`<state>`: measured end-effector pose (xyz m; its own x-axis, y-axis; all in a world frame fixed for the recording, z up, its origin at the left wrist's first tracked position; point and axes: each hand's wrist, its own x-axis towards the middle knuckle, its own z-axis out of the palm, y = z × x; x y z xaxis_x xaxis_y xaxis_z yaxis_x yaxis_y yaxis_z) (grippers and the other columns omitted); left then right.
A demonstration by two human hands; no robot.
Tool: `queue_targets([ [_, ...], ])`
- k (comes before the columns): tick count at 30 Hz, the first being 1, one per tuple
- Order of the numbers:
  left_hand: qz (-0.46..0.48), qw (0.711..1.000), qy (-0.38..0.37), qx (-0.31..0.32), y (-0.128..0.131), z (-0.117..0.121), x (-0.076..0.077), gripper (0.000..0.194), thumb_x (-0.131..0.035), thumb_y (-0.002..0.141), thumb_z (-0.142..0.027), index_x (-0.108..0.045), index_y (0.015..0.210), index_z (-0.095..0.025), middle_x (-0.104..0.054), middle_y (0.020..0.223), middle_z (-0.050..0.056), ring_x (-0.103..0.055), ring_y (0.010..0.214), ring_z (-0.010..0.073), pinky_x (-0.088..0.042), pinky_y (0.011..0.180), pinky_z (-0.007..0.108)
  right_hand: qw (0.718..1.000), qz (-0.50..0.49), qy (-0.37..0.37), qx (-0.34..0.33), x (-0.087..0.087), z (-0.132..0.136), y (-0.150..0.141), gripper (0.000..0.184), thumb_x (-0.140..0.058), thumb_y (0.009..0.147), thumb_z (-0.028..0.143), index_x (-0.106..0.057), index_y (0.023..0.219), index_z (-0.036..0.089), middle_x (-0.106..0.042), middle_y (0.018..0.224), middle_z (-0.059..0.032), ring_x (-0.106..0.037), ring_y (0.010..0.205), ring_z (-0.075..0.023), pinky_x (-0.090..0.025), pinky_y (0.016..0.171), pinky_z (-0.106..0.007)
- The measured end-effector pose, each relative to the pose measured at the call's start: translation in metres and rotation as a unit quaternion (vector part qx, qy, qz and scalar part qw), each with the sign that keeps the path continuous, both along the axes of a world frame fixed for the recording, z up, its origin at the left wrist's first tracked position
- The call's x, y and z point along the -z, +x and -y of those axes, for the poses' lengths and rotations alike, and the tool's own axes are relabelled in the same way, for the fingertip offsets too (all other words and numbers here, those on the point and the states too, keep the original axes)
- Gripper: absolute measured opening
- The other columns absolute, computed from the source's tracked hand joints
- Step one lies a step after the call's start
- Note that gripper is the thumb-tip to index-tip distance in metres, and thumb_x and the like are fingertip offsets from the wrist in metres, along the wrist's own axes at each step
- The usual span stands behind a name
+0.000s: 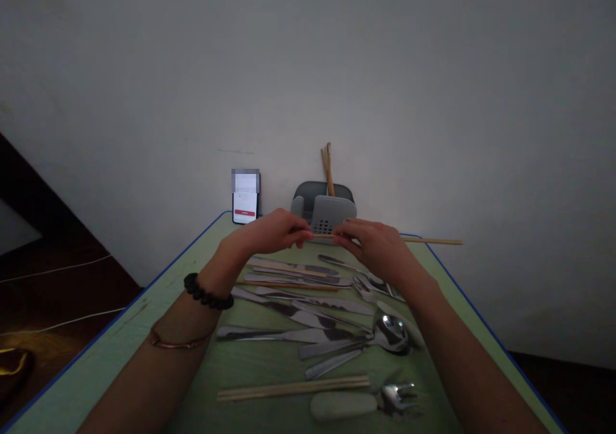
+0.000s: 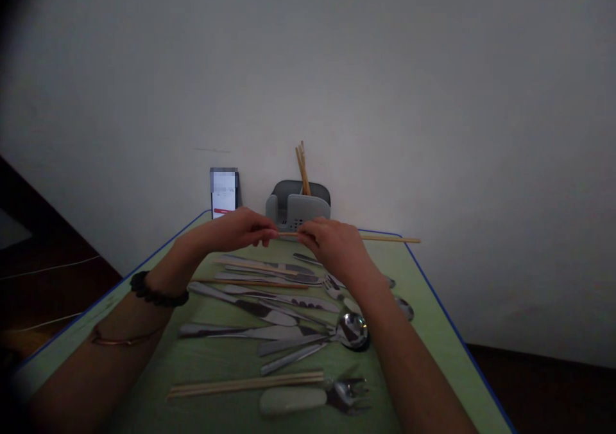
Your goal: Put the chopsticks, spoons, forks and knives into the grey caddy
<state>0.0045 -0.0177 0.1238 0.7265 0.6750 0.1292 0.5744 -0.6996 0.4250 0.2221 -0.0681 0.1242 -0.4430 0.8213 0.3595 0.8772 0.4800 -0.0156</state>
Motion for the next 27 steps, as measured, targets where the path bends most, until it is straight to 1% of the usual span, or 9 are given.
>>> queue_targets([
  [4, -0.01, 1.0, 0.003, -0.003, 0.0023, 0.003, 0.0001, 0.035, -0.042, 0.089, -0.037, -0.064, 0.078, -0.013, -0.059, 0.062, 0.001, -0.052, 0.055, 0.0111, -0.035, 0.053, 0.021, 0.999, -0.018, 0.019, -0.027, 0.0015, -0.0012, -0.0005, 0.015, -0.054, 0.088, 0.027, -0.068, 0.092, 0.023, -0.068, 0.086, -0.0017, -0.06, 0.077, -0.0149, -0.037, 0.066, -0.024],
  [7, -0.008, 1.0, -0.001, -0.003, 0.0033, 0.0042, 0.0, 0.034, -0.042, 0.088, -0.039, -0.063, 0.079, -0.014, -0.056, 0.061, -0.001, -0.049, 0.054, 0.0108, -0.033, 0.05, 0.021, 0.999, -0.029, 0.03, -0.034, 0.0018, -0.0013, -0.0008, 0.014, -0.055, 0.088, 0.025, -0.068, 0.091, 0.022, -0.067, 0.084, -0.0025, -0.059, 0.073, -0.014, -0.037, 0.065, -0.024],
  [11, 0.007, 1.0, -0.025, 0.007, 0.0024, 0.0037, -0.0007, 0.029, -0.043, 0.085, -0.033, -0.065, 0.08, -0.014, -0.06, 0.065, 0.0, -0.049, 0.054, 0.01, -0.034, 0.05, 0.02, 0.998, -0.043, 0.022, -0.031, 0.0022, -0.0014, -0.001, 0.014, -0.055, 0.087, 0.025, -0.068, 0.09, 0.021, -0.067, 0.086, -0.0025, -0.059, 0.071, -0.0136, -0.037, 0.064, -0.024],
  [14, -0.006, 0.999, -0.029, 0.012, 0.0016, 0.0032, -0.0016, 0.027, -0.043, 0.083, -0.029, -0.066, 0.079, -0.014, -0.061, 0.065, 0.0, -0.049, 0.055, 0.0098, -0.033, 0.051, 0.02, 0.998, -0.045, 0.018, -0.034, 0.0031, -0.0021, -0.0015, 0.013, -0.056, 0.087, 0.025, -0.068, 0.09, 0.021, -0.068, 0.085, -0.0022, -0.059, 0.071, -0.0137, -0.037, 0.064, -0.024],
  [20, -0.025, 1.0, 0.014, 0.008, 0.0041, 0.0046, -0.0024, 0.027, -0.043, 0.084, -0.028, -0.065, 0.079, -0.014, -0.057, 0.063, -0.001, -0.046, 0.054, 0.0099, -0.029, 0.051, 0.021, 0.998, -0.049, 0.013, -0.03, 0.0023, -0.0021, -0.002, 0.013, -0.057, 0.087, 0.024, -0.069, 0.09, 0.021, -0.068, 0.085, -0.0026, -0.059, 0.069, -0.0134, -0.037, 0.063, -0.024],
  [24, 0.002, 0.998, 0.055, -0.024, 0.0058, 0.0045, -0.0016, 0.033, -0.039, 0.089, -0.035, -0.063, 0.08, -0.014, -0.057, 0.065, 0.0, -0.048, 0.058, 0.0119, -0.031, 0.055, 0.023, 0.997, -0.063, 0.033, -0.012, 0.0015, -0.0018, 0.0, 0.014, -0.056, 0.087, 0.026, -0.069, 0.091, 0.021, -0.069, 0.087, -0.0033, -0.06, 0.07, -0.0139, -0.038, 0.064, -0.025],
  [27, 0.021, 0.997, 0.064, -0.032, 0.0057, 0.0044, -0.0012, 0.037, -0.036, 0.092, -0.039, -0.06, 0.077, -0.015, -0.057, 0.065, 0.0, -0.049, 0.06, 0.0124, -0.033, 0.058, 0.023, 0.997, -0.064, 0.031, -0.018, 0.0019, -0.0015, 0.0006, 0.019, -0.052, 0.09, 0.031, -0.068, 0.094, 0.021, -0.07, 0.09, -0.0037, -0.061, 0.074, -0.0151, -0.039, 0.065, -0.025],
])
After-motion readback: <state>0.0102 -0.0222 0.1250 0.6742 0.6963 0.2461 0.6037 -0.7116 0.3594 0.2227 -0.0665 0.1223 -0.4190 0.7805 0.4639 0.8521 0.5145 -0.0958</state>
